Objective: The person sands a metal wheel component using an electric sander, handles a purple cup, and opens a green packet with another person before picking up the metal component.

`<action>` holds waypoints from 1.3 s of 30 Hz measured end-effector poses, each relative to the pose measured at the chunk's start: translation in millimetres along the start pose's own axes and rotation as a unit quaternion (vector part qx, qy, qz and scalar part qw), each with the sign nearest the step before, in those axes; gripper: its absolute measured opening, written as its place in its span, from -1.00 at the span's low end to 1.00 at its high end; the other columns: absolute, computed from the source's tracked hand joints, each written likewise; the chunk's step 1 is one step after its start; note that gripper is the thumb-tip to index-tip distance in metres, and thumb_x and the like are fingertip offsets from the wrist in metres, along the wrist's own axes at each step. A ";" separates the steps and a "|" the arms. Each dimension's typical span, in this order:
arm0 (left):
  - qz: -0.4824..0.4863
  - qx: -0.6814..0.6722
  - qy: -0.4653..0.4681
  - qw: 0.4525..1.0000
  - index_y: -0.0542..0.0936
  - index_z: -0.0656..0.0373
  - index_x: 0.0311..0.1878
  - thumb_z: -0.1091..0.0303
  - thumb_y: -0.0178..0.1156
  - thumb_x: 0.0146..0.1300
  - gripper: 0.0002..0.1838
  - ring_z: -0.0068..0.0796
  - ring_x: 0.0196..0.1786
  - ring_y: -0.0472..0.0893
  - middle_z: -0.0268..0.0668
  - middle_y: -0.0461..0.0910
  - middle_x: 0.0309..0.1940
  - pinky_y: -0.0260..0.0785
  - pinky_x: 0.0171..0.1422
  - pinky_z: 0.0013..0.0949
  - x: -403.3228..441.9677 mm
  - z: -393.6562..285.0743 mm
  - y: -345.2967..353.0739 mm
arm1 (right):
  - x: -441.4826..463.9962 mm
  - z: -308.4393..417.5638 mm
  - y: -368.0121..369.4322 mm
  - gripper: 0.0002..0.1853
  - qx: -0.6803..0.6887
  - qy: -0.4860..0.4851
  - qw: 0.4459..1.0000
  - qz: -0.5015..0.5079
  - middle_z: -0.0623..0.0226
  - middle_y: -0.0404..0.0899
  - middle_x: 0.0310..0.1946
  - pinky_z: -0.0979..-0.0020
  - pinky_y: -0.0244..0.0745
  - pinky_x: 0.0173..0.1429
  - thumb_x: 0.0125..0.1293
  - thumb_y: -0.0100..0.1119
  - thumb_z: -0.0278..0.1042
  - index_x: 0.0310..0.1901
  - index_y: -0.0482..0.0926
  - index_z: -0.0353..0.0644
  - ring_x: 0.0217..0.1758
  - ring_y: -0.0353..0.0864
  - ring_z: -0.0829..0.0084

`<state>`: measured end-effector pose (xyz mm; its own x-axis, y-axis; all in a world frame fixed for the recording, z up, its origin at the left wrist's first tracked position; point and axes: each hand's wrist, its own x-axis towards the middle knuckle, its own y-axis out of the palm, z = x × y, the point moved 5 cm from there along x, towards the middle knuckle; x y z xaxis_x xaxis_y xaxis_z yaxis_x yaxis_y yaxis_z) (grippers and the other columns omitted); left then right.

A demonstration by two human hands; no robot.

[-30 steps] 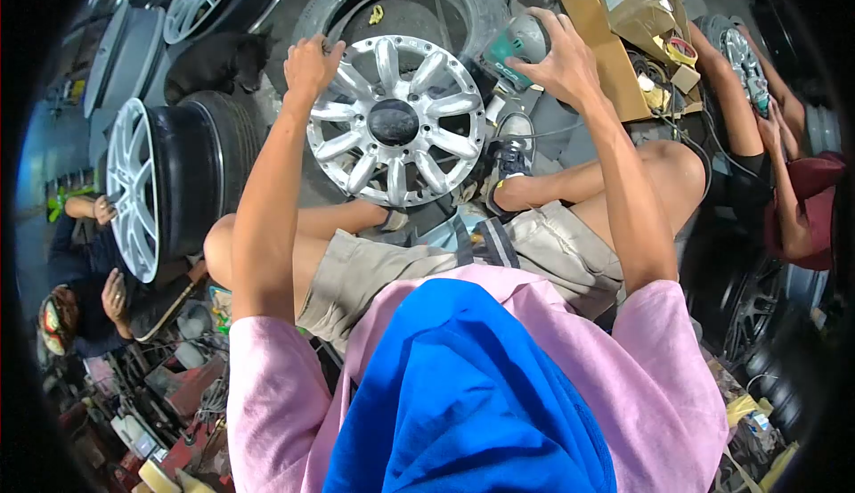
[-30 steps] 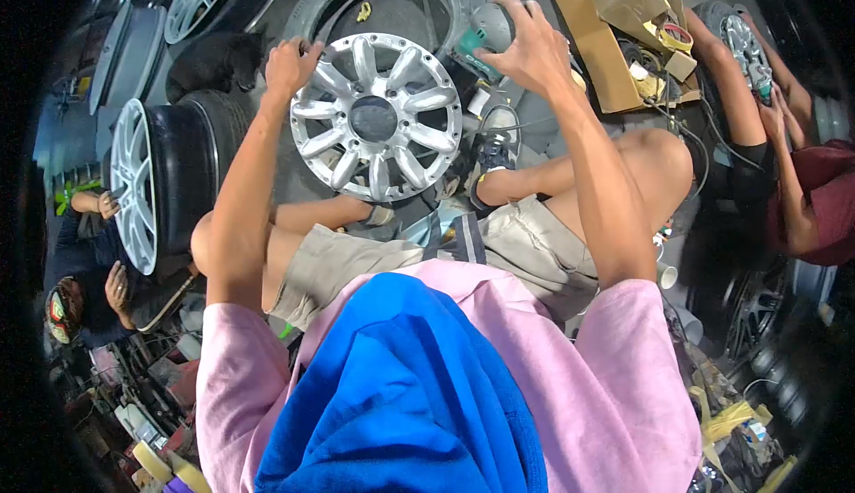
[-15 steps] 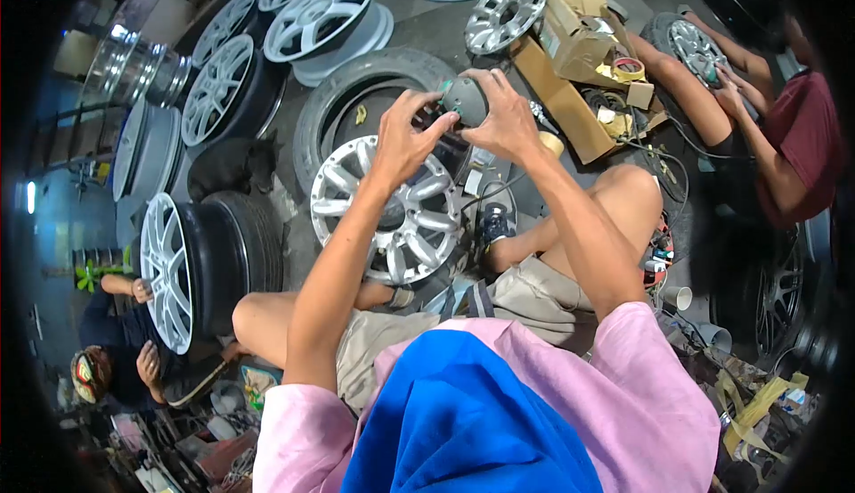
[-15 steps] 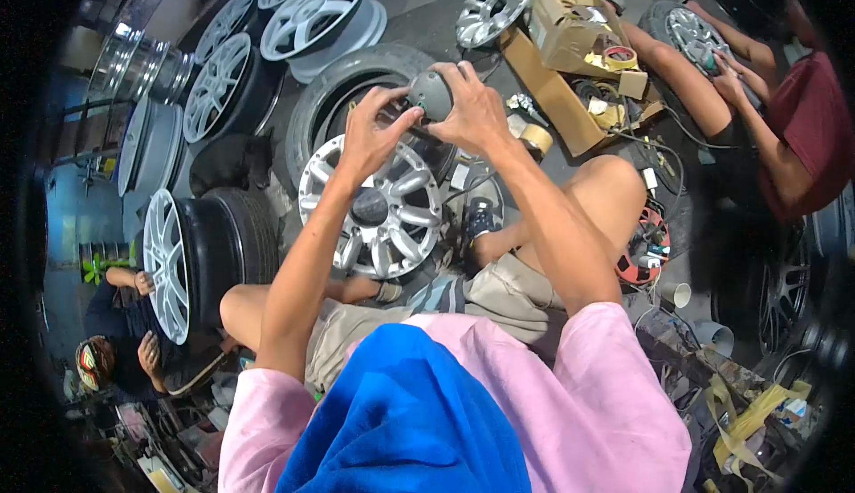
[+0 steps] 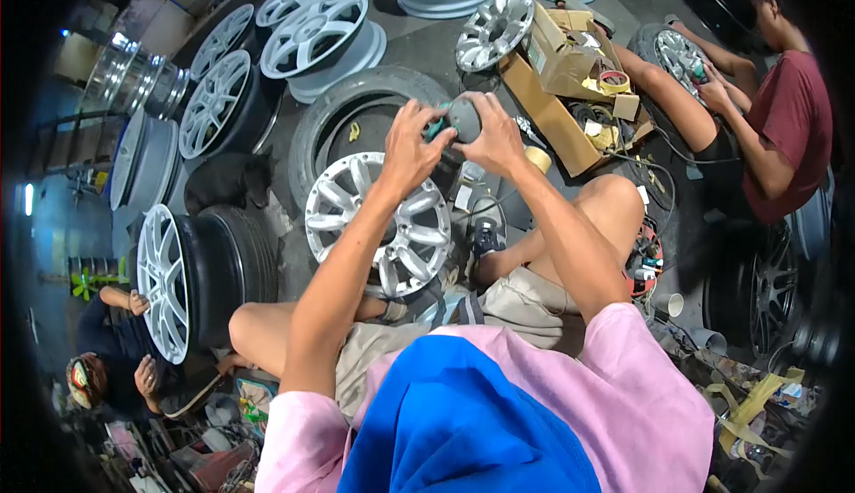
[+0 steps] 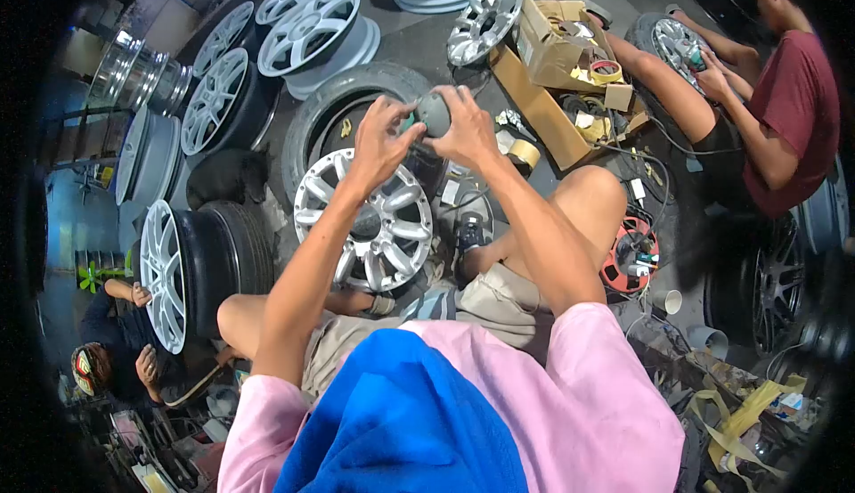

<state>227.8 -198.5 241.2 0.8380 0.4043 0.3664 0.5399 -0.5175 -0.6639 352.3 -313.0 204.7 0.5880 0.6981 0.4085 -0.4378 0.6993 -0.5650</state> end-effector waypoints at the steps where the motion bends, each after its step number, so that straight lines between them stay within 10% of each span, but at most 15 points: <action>1: 0.004 0.024 0.016 1.000 0.72 0.21 0.09 0.27 0.48 0.18 -0.58 -0.02 0.04 0.57 -0.10 0.57 -0.12 0.45 0.15 -0.06 3.5 1.6 1.4 | 0.7 -4.1 3.3 -0.22 -0.001 -0.001 1.000 0.006 0.10 0.55 0.10 -0.01 0.63 0.09 -0.04 0.63 -0.11 0.25 0.48 0.00 0.09 0.66 -0.14; 6: 0.120 0.109 0.029 0.986 0.55 0.04 0.41 0.17 0.46 0.22 -0.33 -0.12 0.15 0.57 -0.14 0.61 -0.05 0.41 0.29 -0.16 -3.4 10.0 -23.6 | -2.9 -56.1 24.3 -0.09 -0.080 0.131 0.988 0.007 0.01 0.52 0.25 0.04 0.52 0.34 -0.02 0.65 0.02 0.36 0.43 -0.08 0.29 0.58 -0.06; 10: 0.223 0.140 -0.021 0.964 0.72 0.13 0.16 0.03 0.41 0.29 -0.52 -0.11 -0.02 0.70 -0.09 0.69 -0.07 0.52 0.15 -0.12 -23.9 47.5 -105.8 | -25.5 -137.5 54.9 0.13 -0.132 0.248 0.959 0.042 -0.11 0.48 0.40 0.11 0.39 0.51 -0.08 0.64 0.16 0.44 0.36 -0.38 0.47 0.46 -0.03; 18: 0.133 0.129 -0.217 0.958 0.78 0.21 0.00 -0.02 0.36 0.35 -0.56 -0.04 -0.07 0.76 0.02 0.78 -0.15 0.55 0.08 -0.11 -140.9 144.6 -232.1 | -64.8 -212.4 99.2 0.14 -0.210 0.275 0.931 0.119 -0.21 0.38 0.37 -0.05 0.46 0.42 -0.12 0.65 0.07 0.50 0.28 -0.16 0.41 0.44 -0.22; 21: 0.271 0.257 -0.346 0.861 0.77 0.19 0.01 -0.07 0.35 0.35 -0.52 -0.03 -0.01 0.76 0.00 0.78 -0.10 0.57 0.14 -0.08 -167.5 144.6 -231.1 | -65.8 -233.5 122.4 0.11 -0.223 0.267 0.924 0.158 -0.21 0.32 0.41 0.01 0.36 0.52 -0.07 0.62 0.01 0.53 0.26 -0.11 0.47 0.38 -0.18; 25: 0.122 0.128 -0.252 0.951 0.77 0.16 0.03 -0.07 0.32 0.36 -0.53 0.03 0.03 0.74 -0.02 0.78 -0.08 0.56 0.18 -0.05 -151.9 128.3 -220.7 | -56.4 -221.6 129.3 0.07 -0.214 0.257 0.921 0.201 -0.25 0.29 0.43 0.03 0.33 0.54 -0.03 0.58 -0.03 0.53 0.27 -0.12 0.48 0.37 -0.18; 33: -0.081 0.117 -0.235 0.961 0.76 0.23 -0.04 0.10 0.37 0.33 -0.64 -0.05 -0.04 0.73 -0.04 0.74 -0.14 0.56 0.09 -0.13 -160.4 57.4 -267.4 | -22.0 -184.8 139.2 -0.17 -0.274 0.122 0.947 0.115 -0.25 0.46 0.16 -0.10 0.42 0.37 0.06 0.53 -0.04 0.35 0.45 -0.19 0.26 0.50 -0.26; 39: -0.449 0.313 -0.115 0.829 0.76 0.23 -0.27 0.48 0.44 0.20 -0.93 -0.29 -0.22 0.69 -0.20 0.72 -0.30 0.50 -0.10 -0.29 -262.9 -127.3 -362.6 | 20.9 -149.1 171.5 -0.38 -0.176 0.093 0.978 0.056 -0.18 0.53 0.11 -0.05 0.45 0.32 0.21 0.46 -0.04 0.26 0.58 -0.11 0.20 0.55 -0.22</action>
<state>-178.2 -213.1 468.6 0.0449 0.5849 0.8098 0.7311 0.5332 -0.4257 390.8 -201.3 9.5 0.6776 0.7044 0.2115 -0.2639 0.5013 -0.8241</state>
